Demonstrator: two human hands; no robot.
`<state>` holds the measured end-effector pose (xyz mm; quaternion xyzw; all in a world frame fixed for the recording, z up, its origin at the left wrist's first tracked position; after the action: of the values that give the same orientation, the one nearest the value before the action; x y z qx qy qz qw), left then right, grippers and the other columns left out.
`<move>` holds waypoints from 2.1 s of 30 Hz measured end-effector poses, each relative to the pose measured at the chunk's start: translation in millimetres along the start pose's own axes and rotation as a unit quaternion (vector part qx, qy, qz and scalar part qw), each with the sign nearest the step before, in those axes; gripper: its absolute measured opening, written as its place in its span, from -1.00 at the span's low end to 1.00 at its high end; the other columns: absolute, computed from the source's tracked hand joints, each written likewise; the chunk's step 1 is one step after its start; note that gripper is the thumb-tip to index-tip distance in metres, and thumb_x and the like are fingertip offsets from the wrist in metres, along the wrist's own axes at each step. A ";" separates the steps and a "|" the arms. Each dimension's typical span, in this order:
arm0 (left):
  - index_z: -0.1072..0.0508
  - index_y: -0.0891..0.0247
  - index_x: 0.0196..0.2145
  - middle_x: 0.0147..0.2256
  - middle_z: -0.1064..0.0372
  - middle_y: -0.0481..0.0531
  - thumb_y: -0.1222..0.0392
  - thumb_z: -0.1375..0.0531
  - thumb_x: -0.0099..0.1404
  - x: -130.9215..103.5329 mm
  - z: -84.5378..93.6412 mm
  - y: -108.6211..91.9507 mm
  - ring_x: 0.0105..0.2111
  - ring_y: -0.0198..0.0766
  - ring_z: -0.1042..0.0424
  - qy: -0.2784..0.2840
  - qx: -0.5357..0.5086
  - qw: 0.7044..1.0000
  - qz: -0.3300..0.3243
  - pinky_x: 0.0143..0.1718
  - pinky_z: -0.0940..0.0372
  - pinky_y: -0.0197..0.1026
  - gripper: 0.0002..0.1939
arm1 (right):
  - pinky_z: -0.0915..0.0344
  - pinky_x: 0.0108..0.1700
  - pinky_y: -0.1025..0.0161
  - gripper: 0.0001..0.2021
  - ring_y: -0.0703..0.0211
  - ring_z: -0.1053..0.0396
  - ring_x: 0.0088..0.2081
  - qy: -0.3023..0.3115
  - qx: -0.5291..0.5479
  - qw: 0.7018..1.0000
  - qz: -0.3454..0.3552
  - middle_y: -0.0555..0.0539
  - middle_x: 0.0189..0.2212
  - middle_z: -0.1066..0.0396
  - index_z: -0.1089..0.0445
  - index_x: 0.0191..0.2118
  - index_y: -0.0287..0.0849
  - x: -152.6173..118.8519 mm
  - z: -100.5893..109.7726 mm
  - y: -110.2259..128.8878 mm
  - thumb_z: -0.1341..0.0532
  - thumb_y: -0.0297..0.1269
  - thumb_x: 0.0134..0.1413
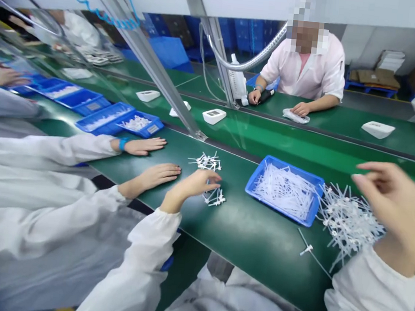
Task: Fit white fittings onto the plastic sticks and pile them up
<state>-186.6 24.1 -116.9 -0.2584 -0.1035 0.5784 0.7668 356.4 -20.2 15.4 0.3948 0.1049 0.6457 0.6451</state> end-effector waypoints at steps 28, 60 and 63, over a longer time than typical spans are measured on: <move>-0.66 0.25 -0.32 -0.33 -0.65 0.02 0.11 -0.40 0.33 69.2 34.2 -165.4 -0.36 -0.28 -0.47 -0.060 -0.207 0.949 -0.231 -0.27 -0.28 -0.21 -0.85 | -0.33 -0.25 0.23 -0.88 0.21 -0.39 -0.36 0.170 0.250 0.949 0.091 0.02 -0.37 -0.43 -0.39 -0.19 -0.10 6.9 -127.0 36.7 -0.29 -0.19 0.33; -0.44 0.22 -0.13 -0.23 -0.61 0.09 -0.10 -0.33 0.48 98.3 -24.3 -220.2 -0.29 -0.25 -0.62 -0.070 -0.514 0.814 -0.260 -0.15 -0.49 -0.16 -0.67 | -0.32 -0.43 0.20 -0.59 0.21 -0.37 -0.45 -0.031 0.440 0.898 0.003 -0.10 -0.34 -0.52 -0.61 -0.24 -0.09 5.1 -110.0 45.1 -0.27 0.15 0.41; -0.49 0.25 -0.14 -0.28 -0.59 0.07 -0.05 -0.38 0.44 96.2 -28.2 -224.0 -0.31 -0.25 -0.61 -0.073 -0.492 0.824 -0.270 -0.18 -0.47 -0.18 -0.69 | -0.40 -0.46 0.21 -0.60 0.23 -0.43 -0.51 -0.007 0.463 0.886 -0.023 -0.08 -0.35 -0.56 -0.57 -0.17 -0.08 3.3 -110.1 48.9 -0.28 0.17 0.39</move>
<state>42.7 62.6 -38.6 -0.5204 -0.4958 0.2380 0.6533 249.2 16.8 -25.2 0.6506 0.3965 0.5060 0.4043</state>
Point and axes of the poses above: each hand's wrist, its own x-axis towards the middle knuckle, its own z-axis out of the back of the hand, y = z × x, the point moved 2 cm from there along x, towards the middle knuckle
